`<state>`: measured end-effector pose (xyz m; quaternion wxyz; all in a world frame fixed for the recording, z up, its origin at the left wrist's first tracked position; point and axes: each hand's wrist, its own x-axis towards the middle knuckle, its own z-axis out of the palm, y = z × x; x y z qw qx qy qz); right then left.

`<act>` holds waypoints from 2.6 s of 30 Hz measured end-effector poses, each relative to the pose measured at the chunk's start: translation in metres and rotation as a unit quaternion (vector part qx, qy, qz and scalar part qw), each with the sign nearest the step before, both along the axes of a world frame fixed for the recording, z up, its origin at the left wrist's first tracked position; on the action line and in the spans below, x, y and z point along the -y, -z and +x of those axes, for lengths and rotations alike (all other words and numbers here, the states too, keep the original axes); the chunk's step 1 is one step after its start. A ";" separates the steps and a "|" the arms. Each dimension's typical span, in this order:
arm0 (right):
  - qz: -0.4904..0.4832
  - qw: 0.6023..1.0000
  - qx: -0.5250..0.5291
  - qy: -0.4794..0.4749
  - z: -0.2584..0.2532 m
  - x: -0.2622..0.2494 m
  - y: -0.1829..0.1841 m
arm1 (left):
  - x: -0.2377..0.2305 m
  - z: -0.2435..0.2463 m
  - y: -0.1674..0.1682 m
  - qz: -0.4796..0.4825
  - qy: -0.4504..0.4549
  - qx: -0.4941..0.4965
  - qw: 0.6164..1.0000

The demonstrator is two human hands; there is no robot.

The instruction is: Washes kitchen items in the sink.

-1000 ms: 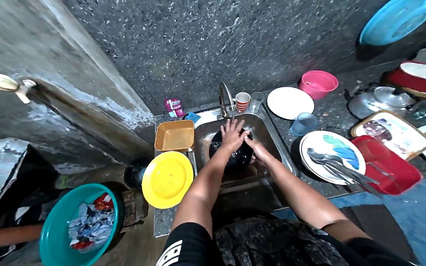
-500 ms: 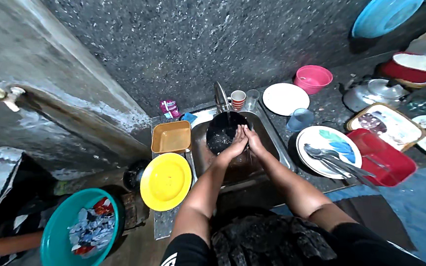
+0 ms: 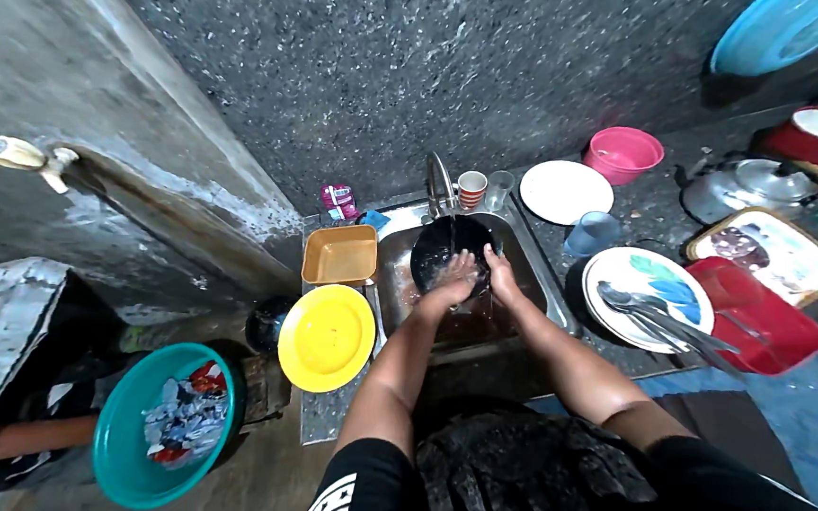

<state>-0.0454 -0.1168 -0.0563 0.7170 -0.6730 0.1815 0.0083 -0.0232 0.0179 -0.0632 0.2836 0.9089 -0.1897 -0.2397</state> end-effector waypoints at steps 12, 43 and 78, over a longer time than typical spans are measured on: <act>0.044 0.994 -0.014 -0.103 -0.016 -0.008 -0.013 | 0.037 -0.011 -0.021 -0.391 -0.180 -0.008 0.902; -0.351 0.911 -0.146 -0.161 0.014 -0.012 -0.016 | -0.058 -0.042 -0.064 -0.154 -0.329 0.000 0.932; -0.526 0.828 -0.047 -0.189 -0.081 0.116 -0.150 | -0.054 -0.057 -0.036 -0.485 -0.434 -0.212 0.729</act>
